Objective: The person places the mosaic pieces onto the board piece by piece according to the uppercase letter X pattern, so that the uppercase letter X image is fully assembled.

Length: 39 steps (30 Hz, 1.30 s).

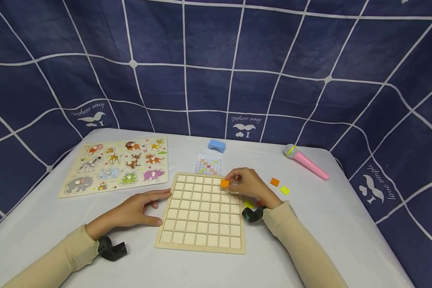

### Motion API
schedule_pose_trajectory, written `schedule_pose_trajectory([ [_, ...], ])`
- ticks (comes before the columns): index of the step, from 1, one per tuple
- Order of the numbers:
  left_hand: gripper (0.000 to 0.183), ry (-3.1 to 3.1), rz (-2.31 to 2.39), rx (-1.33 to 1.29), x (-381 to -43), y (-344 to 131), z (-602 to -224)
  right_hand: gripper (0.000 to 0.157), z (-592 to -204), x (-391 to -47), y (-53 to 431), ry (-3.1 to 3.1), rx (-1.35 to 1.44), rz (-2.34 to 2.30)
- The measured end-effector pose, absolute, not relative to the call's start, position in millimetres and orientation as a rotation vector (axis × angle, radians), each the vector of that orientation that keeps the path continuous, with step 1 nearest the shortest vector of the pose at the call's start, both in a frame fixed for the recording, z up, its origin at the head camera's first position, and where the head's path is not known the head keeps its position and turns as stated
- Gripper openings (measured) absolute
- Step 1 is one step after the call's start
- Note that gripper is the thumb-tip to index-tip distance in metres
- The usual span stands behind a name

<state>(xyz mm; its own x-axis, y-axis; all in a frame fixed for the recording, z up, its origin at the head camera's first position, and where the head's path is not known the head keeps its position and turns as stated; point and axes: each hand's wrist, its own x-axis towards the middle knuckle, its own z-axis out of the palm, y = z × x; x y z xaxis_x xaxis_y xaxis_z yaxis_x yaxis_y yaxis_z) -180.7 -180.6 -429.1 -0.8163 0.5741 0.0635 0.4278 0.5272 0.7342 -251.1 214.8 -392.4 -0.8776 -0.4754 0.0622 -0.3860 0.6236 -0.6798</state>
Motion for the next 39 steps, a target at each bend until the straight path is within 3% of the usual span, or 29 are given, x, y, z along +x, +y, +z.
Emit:
schedule_pose_trajectory([
  [39, 0.084, 2.588, 1.136, 0.877, -182.9, -181.1, -429.9, 0.029, -401.8, -253.4, 149.8, 2.390, -0.507, -1.460],
])
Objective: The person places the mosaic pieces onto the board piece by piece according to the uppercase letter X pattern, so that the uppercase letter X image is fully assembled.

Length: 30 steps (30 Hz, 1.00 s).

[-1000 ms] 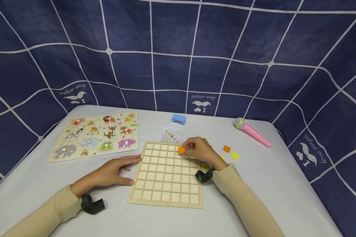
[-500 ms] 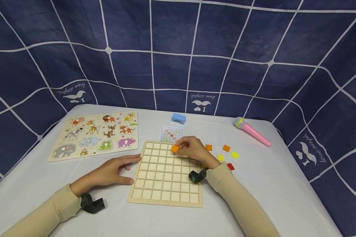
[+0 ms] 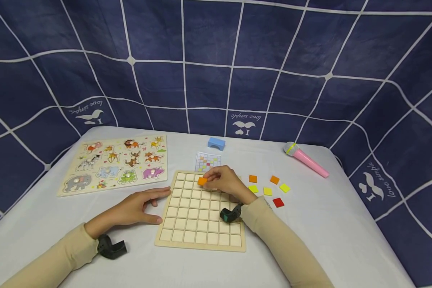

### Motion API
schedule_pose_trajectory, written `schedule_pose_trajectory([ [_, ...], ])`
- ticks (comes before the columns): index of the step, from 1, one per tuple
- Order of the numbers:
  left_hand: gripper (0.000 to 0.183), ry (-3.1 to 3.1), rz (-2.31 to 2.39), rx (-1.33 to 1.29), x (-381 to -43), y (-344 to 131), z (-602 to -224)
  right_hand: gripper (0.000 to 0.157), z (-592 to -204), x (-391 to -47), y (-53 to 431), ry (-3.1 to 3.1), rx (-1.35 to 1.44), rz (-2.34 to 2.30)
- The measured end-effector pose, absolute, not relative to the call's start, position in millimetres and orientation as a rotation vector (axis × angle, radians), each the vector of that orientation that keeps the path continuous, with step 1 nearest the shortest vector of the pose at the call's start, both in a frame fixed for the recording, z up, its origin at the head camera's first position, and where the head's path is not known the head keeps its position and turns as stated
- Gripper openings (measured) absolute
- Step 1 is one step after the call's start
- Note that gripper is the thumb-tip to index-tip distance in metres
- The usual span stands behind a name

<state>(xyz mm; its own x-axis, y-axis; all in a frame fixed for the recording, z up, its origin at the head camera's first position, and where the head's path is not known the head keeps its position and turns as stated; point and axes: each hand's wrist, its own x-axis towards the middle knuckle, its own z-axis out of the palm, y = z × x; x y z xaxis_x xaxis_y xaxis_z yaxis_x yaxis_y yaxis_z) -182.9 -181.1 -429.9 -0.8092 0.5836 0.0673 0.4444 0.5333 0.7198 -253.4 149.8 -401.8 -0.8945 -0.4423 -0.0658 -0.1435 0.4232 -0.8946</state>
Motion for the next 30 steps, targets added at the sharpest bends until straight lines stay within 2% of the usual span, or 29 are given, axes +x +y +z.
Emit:
schedule_pose_trajectory([
  [30, 0.084, 2.574, 1.140, 0.872, -183.3, -182.1, -429.2, 0.019, -399.1, -255.6, 108.5, 2.607, -0.605, -1.145],
])
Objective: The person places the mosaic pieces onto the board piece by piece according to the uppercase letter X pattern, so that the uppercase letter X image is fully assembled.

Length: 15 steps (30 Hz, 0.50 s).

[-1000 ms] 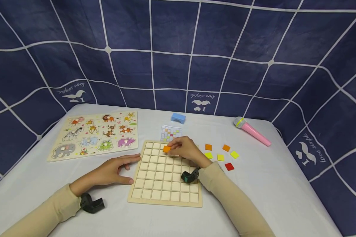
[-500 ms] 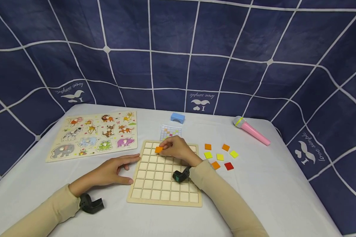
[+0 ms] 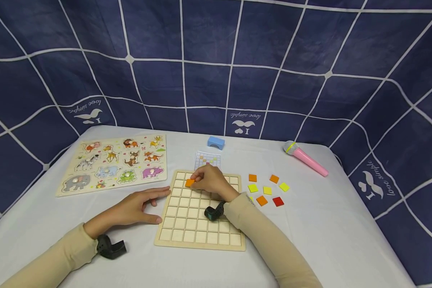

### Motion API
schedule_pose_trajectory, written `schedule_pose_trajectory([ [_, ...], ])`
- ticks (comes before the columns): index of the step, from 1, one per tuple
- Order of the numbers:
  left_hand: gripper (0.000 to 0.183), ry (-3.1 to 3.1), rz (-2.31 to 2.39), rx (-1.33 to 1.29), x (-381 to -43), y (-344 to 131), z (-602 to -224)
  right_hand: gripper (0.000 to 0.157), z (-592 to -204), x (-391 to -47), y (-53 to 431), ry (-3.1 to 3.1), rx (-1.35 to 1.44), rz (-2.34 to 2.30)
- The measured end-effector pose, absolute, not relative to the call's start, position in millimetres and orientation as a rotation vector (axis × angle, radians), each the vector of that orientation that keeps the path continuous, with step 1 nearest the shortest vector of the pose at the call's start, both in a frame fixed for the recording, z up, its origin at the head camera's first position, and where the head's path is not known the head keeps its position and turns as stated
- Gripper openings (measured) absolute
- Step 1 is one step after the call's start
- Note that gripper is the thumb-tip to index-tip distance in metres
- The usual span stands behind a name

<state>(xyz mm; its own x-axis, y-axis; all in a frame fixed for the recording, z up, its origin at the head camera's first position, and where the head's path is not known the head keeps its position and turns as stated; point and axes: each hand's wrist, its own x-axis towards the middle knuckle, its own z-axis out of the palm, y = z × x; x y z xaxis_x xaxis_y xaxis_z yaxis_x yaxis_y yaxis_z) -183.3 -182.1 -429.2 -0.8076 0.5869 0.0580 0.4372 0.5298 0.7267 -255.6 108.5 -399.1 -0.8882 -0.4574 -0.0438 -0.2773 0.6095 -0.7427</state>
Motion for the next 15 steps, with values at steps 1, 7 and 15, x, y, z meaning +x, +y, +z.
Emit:
schedule_pose_trajectory([
  [1, 0.085, 2.572, 1.138, 0.868, -183.1, -182.1, -428.8, 0.019, -399.3, -256.0, 107.4, 2.614, -0.602, -1.133],
  [7, 0.085, 2.571, 1.132, 0.852, -182.0, -181.9, -428.0, 0.017, -399.2, -258.8, 102.1, 2.633, -0.609, -1.099],
  [15, 0.086, 2.563, 1.136, 0.833, -181.8, -180.6, -425.7, 0.017, -397.9, -260.7, 99.8, 2.641, -0.631, -1.071],
])
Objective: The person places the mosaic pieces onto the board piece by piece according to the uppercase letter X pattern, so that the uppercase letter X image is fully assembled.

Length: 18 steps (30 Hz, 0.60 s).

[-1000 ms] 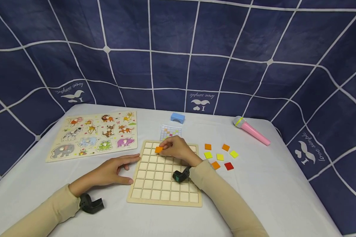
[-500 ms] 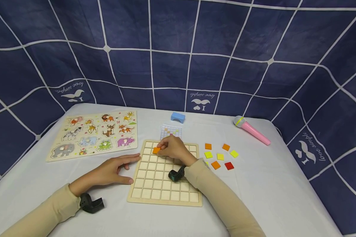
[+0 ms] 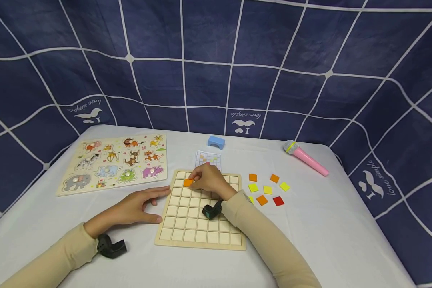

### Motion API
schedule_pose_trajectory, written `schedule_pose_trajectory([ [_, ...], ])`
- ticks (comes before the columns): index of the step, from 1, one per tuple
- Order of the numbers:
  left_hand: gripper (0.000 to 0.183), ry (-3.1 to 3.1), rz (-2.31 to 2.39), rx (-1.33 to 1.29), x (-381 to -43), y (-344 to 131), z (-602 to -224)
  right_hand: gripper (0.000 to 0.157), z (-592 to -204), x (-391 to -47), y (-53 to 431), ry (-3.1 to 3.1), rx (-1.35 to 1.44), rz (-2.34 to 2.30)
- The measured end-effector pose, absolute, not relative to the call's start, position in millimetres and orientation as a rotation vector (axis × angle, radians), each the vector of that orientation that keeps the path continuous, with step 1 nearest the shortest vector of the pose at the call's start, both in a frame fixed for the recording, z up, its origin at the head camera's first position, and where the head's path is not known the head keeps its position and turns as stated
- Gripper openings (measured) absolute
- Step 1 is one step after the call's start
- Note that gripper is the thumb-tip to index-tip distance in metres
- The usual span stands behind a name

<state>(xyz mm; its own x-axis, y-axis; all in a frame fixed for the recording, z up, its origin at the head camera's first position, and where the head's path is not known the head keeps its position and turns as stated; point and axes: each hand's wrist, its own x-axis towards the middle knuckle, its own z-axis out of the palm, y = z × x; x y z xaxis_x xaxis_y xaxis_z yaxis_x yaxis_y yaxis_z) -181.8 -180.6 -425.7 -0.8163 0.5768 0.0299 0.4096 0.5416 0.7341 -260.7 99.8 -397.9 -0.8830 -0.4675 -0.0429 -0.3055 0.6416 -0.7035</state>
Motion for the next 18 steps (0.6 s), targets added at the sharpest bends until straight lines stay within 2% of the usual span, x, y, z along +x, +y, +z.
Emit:
schedule_pose_trajectory([
  [18, 0.085, 2.572, 1.123, 0.842, -183.6, -181.3, -429.9, 0.026, -394.0, -254.6, 114.0, 2.527, -0.696, -1.152],
])
